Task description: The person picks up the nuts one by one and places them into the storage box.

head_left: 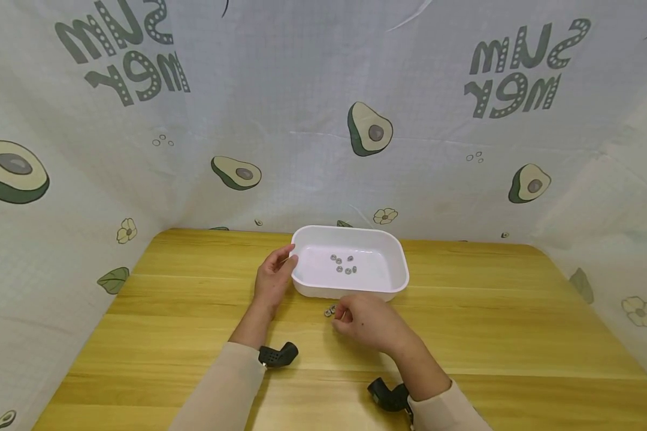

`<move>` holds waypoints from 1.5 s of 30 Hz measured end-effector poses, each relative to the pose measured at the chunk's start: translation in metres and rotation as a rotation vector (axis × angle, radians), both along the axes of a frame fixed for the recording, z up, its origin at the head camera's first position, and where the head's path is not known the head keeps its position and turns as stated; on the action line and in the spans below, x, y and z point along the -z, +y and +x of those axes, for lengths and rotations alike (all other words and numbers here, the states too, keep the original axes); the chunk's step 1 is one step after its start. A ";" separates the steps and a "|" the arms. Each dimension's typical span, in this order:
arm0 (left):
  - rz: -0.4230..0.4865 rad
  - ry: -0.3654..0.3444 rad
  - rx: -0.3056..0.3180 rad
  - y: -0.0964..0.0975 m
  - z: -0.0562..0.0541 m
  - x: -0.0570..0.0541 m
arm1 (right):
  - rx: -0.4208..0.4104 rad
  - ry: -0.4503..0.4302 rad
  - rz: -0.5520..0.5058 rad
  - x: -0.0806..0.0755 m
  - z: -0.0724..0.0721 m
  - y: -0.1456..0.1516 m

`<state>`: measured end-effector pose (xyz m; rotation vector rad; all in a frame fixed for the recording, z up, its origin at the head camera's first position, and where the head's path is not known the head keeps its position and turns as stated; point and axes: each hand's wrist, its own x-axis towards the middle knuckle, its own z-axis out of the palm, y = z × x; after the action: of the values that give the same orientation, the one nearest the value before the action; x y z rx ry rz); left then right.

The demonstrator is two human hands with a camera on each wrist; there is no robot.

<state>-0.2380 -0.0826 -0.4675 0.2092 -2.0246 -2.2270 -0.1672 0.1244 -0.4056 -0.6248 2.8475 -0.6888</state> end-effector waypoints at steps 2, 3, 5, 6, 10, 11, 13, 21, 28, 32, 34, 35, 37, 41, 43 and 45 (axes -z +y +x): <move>0.002 0.000 -0.001 0.000 0.000 0.000 | -0.011 0.005 0.002 0.002 0.000 -0.001; 0.002 0.001 -0.003 0.000 0.000 0.000 | -0.017 0.005 0.002 0.003 0.000 -0.002; 0.000 0.014 -0.008 0.000 0.000 0.000 | -0.036 0.019 0.010 0.006 0.000 -0.003; -0.003 0.021 -0.011 0.000 -0.001 0.000 | -0.045 0.023 0.013 0.008 0.000 -0.004; -0.011 0.051 -0.023 0.001 -0.001 0.001 | -0.104 0.053 0.053 0.016 0.002 -0.009; -0.008 0.051 -0.024 0.002 -0.001 0.000 | -0.117 0.053 0.058 0.018 0.003 -0.011; 0.001 0.050 -0.024 0.003 -0.001 0.000 | -0.141 0.048 0.063 0.020 0.004 -0.013; 0.000 0.047 -0.010 0.005 -0.001 -0.001 | -0.131 0.020 0.050 0.017 0.005 -0.011; -0.012 0.038 -0.019 0.000 -0.001 -0.001 | -0.064 0.015 -0.034 0.001 0.004 -0.009; -0.003 0.034 -0.019 -0.003 -0.001 -0.001 | -0.017 -0.008 -0.129 -0.013 0.001 -0.003; -0.004 0.033 -0.018 -0.004 0.000 0.000 | 0.025 0.014 -0.145 -0.018 -0.003 0.001; -0.006 0.034 -0.017 -0.004 0.000 0.000 | 0.050 0.034 -0.143 -0.020 -0.006 0.004; -0.007 0.035 -0.016 -0.004 0.000 0.001 | 0.113 0.072 -0.120 -0.022 -0.015 0.009; -0.017 0.042 -0.018 -0.002 -0.001 0.002 | 0.213 0.117 -0.051 -0.023 -0.040 0.017; -0.012 0.044 -0.013 -0.001 -0.001 0.002 | 0.235 0.114 -0.010 -0.024 -0.055 0.020; -0.008 0.047 -0.005 0.000 -0.002 0.004 | 0.246 0.112 0.022 -0.025 -0.071 0.023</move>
<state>-0.2400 -0.0821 -0.4710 0.1589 -2.0069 -2.1991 -0.2378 0.1476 -0.3808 -0.3216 3.0645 -0.6750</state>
